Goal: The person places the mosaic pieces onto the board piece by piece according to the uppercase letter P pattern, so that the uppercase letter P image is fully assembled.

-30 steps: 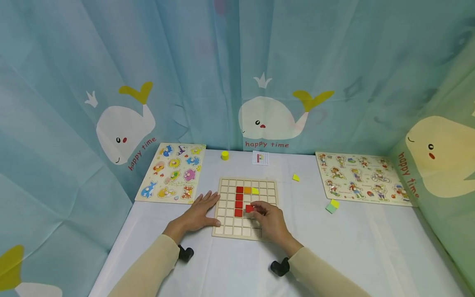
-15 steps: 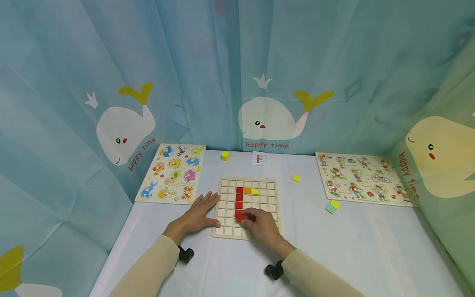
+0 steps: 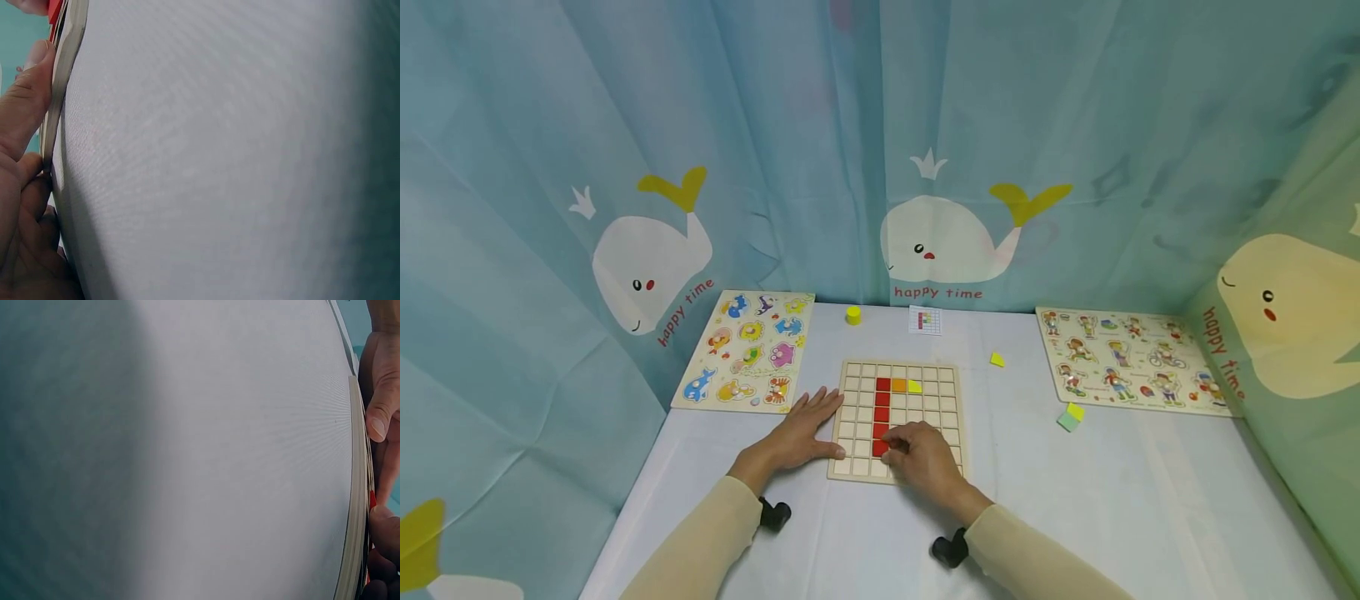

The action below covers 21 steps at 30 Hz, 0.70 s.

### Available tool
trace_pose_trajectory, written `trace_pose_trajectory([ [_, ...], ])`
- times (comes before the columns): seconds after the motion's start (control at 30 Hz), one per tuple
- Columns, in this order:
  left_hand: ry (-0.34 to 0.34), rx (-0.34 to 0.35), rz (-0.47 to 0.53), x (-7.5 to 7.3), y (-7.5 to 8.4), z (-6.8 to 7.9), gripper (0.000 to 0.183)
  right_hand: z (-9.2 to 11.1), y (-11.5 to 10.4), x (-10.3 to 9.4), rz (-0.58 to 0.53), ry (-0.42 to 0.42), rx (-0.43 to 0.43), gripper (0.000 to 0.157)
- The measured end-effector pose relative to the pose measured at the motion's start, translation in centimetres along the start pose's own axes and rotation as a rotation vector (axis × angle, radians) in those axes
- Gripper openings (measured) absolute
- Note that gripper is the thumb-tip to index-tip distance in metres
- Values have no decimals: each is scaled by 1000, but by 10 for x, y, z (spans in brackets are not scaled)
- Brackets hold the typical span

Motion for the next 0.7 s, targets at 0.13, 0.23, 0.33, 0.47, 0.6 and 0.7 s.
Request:
trace_pose_trajectory([
  [0.13,-1,-3,-1,0,1,0,99,0,0,1,16,1,-16,19],
  [0.23,-1,3,6,-1,1,0,99,0,0,1,22,-1,-20,19],
  [0.33,-1,6,9,-1,1,0,99,-1,1,2,20,-3,-17,19],
  [0.47,-1,6,7,0,0,0,99,-1,1,2,18,-4,-14,19],
  [0.6,0,8,9,0,0,0,99,0,0,1,21,-5,-14,19],
  [0.7,-2,10,7,0,0,0,99,0,-1,1,18,-7,-12,19],
])
Point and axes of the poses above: each hand's wrist, its own z-axis away from the middle knuckle, its own x-axis out of the palm, y = z × x, the point moved 4 cm from there along -z, towards the middle knuckle, and after that the axes turned 4 degrees about x, right-handed, at the moved point
